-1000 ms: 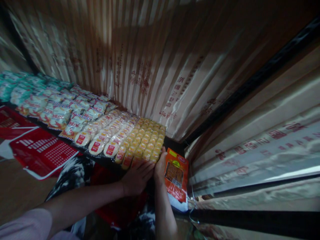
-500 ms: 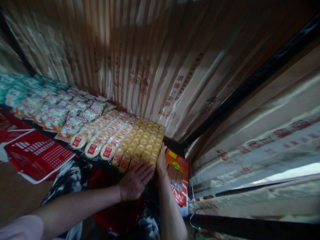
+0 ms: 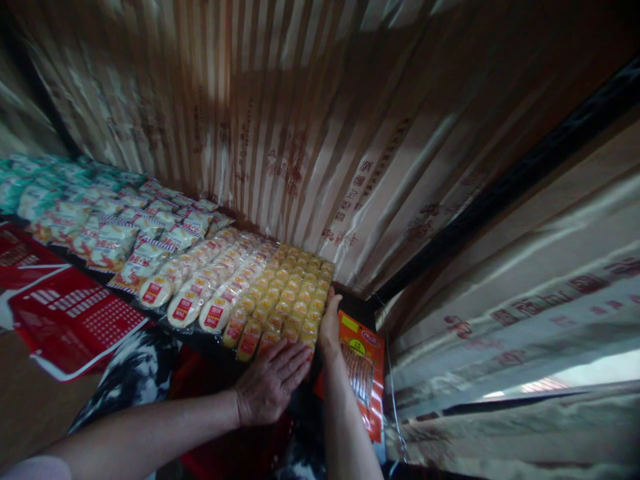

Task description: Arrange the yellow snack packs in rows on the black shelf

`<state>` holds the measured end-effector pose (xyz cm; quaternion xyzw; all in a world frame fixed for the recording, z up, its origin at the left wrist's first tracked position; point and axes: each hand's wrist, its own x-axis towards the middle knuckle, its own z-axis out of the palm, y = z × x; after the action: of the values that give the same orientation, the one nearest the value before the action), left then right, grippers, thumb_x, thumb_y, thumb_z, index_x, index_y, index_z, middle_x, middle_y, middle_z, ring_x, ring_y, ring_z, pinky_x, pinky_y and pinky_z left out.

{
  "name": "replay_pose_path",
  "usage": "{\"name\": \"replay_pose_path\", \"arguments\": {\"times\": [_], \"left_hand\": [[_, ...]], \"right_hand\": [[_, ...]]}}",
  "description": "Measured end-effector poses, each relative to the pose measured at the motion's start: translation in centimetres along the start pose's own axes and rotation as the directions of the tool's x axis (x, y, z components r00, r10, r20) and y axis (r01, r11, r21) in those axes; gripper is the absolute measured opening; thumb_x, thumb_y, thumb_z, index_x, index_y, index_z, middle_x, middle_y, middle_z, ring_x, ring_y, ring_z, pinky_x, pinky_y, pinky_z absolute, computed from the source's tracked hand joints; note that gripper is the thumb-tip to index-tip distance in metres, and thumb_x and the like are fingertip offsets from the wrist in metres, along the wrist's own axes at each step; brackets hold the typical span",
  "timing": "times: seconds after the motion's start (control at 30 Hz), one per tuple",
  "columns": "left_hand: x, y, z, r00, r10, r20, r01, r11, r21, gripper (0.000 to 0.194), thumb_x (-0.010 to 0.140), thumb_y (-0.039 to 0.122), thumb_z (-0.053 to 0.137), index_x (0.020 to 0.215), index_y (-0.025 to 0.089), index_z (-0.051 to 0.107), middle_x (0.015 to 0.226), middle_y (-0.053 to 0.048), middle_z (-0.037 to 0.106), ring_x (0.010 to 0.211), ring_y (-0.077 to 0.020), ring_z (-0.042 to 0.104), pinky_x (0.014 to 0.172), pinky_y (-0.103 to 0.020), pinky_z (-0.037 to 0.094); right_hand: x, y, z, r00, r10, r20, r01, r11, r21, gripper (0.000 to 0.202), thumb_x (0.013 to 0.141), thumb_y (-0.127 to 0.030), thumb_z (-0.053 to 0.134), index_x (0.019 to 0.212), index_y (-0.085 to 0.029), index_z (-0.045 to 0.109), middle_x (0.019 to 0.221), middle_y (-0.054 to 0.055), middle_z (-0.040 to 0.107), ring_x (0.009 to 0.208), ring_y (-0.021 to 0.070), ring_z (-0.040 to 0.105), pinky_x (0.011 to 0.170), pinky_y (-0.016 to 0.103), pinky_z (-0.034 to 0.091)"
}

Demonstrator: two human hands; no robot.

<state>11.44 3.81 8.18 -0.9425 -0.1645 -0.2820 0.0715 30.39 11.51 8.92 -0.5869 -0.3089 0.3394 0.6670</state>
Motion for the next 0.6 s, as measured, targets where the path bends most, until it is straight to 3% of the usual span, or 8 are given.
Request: {"name": "replay_pose_path", "arguments": {"times": [0.2, 0.33, 0.47, 0.6], "left_hand": [[0.0, 0.2, -0.1, 1.000, -0.011, 0.022, 0.011, 1.000, 0.022, 0.058, 0.083, 0.014, 0.042, 0.141, 0.012, 0.040, 0.154, -0.006, 0.029, 0.144, -0.0228, 0.018, 0.117, -0.046, 0.019], [0.1, 0.1, -0.1, 1.000, -0.006, 0.024, 0.005, 1.000, 0.022, 0.055, 0.086, 0.016, 0.042, 0.140, 0.011, 0.040, 0.154, -0.006, 0.029, 0.144, -0.0234, 0.018, 0.117, -0.046, 0.019], [0.2, 0.1, -0.3, 1.000, -0.004, 0.031, 0.004, 1.000, 0.018, 0.054, 0.086, 0.016, 0.042, 0.140, 0.011, 0.041, 0.153, -0.007, 0.030, 0.144, -0.0232, 0.018, 0.117, -0.045, 0.019], [0.2, 0.1, -0.3, 0.998, -0.014, 0.057, 0.014, 1.000, -0.003, 0.054, 0.087, 0.017, 0.042, 0.141, 0.011, 0.040, 0.154, -0.007, 0.029, 0.144, -0.0235, 0.018, 0.117, -0.045, 0.021]], "right_hand": [[2.2, -0.8, -0.6, 0.997, 0.036, -0.074, -0.032, 0.998, 0.059, 0.076, 0.087, -0.069, 0.021, 0.144, -0.022, 0.037, 0.151, 0.002, 0.034, 0.141, 0.0143, 0.026, 0.117, 0.033, 0.016], [3.3, -0.9, -0.4, 0.995, 0.069, -0.069, -0.064, 0.995, 0.073, 0.076, 0.085, -0.070, 0.026, 0.141, -0.021, 0.042, 0.147, 0.002, 0.041, 0.139, 0.0162, 0.031, 0.117, 0.033, 0.017], [3.4, -0.6, -0.1, 0.994, 0.111, 0.012, -0.112, 0.991, 0.075, 0.077, 0.084, -0.071, 0.029, 0.136, -0.019, 0.051, 0.131, 0.005, 0.059, 0.131, 0.0191, 0.045, 0.111, 0.031, 0.032], [4.0, -0.3, -0.5, 0.994, 0.106, 0.011, -0.106, 0.990, 0.092, 0.075, 0.086, -0.070, 0.027, 0.139, -0.021, 0.046, 0.135, 0.003, 0.055, 0.131, 0.0175, 0.045, 0.110, 0.031, 0.033]]}}
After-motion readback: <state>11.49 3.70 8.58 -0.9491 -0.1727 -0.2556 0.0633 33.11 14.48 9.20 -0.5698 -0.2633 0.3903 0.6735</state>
